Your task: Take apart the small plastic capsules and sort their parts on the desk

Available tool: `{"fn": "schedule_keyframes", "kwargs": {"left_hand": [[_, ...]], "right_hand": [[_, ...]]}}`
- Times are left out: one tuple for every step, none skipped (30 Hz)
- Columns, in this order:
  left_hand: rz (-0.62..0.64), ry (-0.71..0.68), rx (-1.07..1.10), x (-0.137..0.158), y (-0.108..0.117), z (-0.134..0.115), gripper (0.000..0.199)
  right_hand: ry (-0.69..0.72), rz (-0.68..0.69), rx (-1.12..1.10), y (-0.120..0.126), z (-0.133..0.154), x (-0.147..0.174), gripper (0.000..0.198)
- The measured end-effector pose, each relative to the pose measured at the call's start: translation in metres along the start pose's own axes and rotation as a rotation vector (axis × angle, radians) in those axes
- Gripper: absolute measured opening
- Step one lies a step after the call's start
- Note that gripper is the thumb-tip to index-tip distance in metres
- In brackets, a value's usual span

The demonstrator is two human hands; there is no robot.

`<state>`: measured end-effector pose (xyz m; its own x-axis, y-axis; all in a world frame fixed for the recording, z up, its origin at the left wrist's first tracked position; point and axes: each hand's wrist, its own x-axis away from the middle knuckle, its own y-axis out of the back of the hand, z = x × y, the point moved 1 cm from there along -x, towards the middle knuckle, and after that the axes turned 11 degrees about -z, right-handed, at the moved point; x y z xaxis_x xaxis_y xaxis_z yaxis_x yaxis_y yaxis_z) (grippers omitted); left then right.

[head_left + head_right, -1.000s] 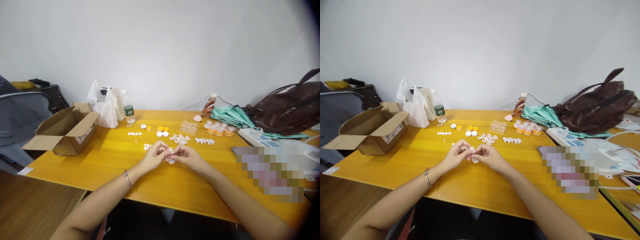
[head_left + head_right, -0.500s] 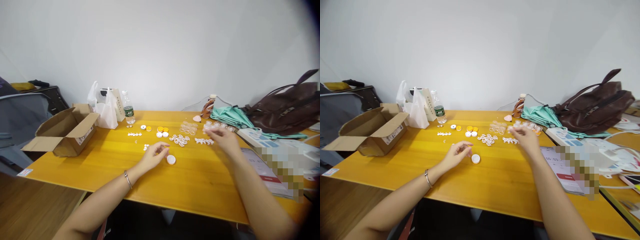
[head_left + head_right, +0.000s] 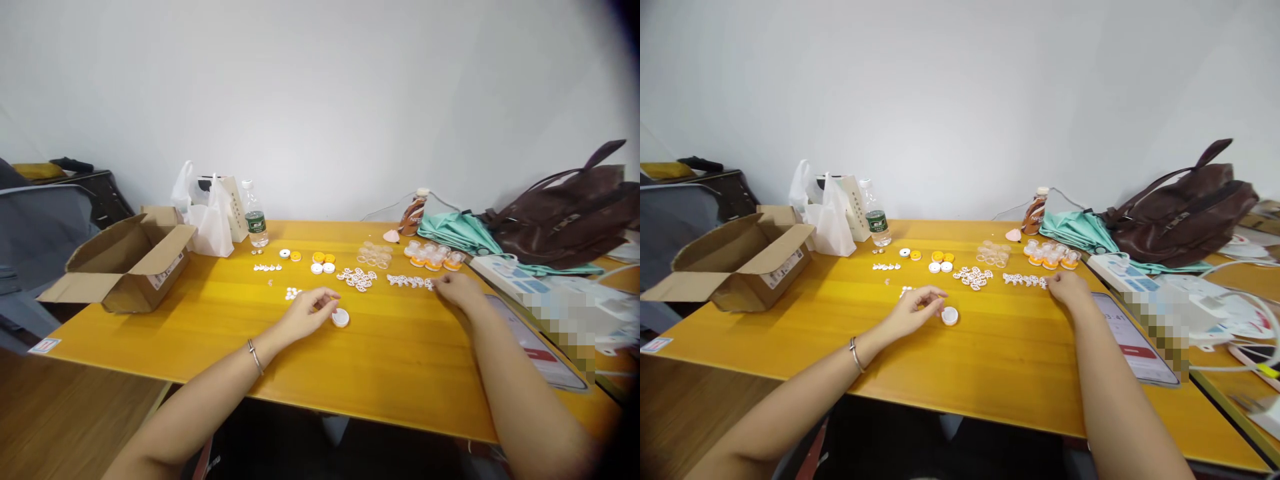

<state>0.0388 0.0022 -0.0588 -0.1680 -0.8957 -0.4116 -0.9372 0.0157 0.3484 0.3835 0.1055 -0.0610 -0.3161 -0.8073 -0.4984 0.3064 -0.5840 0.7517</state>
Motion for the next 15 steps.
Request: {"fn": "schedule_keyframes", "kwargs": {"left_hand": [[-0.003, 0.002, -0.007, 0.000, 0.000, 0.000, 0.023], [-0.005, 0.004, -0.013, 0.000, 0.000, 0.000, 0.023], [-0.007, 0.007, -0.016, 0.000, 0.001, 0.000, 0.023], [-0.007, 0.009, -0.017, 0.000, 0.002, -0.001, 0.023], [-0.005, 0.009, -0.019, -0.001, 0.002, -0.001, 0.022], [-0.005, 0.006, -0.026, -0.001, 0.004, -0.002, 0.022], [-0.008, 0.002, -0.038, -0.002, 0.005, -0.003, 0.022], [-0.011, -0.003, -0.058, -0.002, 0.007, -0.004, 0.022], [-0.013, -0.008, -0.083, -0.003, 0.009, -0.005, 0.022], [-0.012, -0.014, -0.108, -0.003, 0.010, -0.005, 0.021], [0.000, -0.020, -0.132, -0.003, 0.012, -0.006, 0.021], [0.022, -0.027, -0.151, -0.002, 0.012, -0.007, 0.022], [0.053, -0.036, -0.167, -0.002, 0.013, -0.007, 0.023], [0.088, -0.047, -0.180, -0.001, 0.013, -0.007, 0.026], [0.121, -0.058, -0.190, 0.001, 0.012, -0.007, 0.029]], "right_hand": [[-0.017, 0.046, 0.014, -0.001, 0.000, 0.000, 0.026], [-0.040, 0.096, 0.031, -0.002, -0.001, 0.000, 0.025], [-0.059, 0.134, 0.050, -0.002, 0.000, 0.000, 0.025], [-0.071, 0.154, 0.062, -0.001, 0.000, 0.000, 0.024], [-0.082, 0.165, 0.073, 0.001, 0.001, 0.001, 0.023], [-0.089, 0.168, 0.083, 0.004, 0.003, 0.001, 0.022], [-0.096, 0.164, 0.093, 0.007, 0.005, 0.001, 0.022], [-0.097, 0.150, 0.100, 0.011, 0.008, 0.002, 0.023], [-0.095, 0.122, 0.099, 0.015, 0.012, 0.003, 0.025], [-0.085, 0.092, 0.079, 0.019, 0.018, 0.006, 0.026], [-0.063, 0.075, 0.031, 0.022, 0.027, 0.010, 0.028], [-0.029, 0.076, -0.049, 0.024, 0.037, 0.015, 0.029], [0.025, 0.135, -0.166, 0.025, 0.049, 0.023, 0.031], [0.096, 0.244, -0.294, 0.023, 0.062, 0.034, 0.034], [0.190, 0.377, -0.413, 0.020, 0.076, 0.047, 0.038]]}}
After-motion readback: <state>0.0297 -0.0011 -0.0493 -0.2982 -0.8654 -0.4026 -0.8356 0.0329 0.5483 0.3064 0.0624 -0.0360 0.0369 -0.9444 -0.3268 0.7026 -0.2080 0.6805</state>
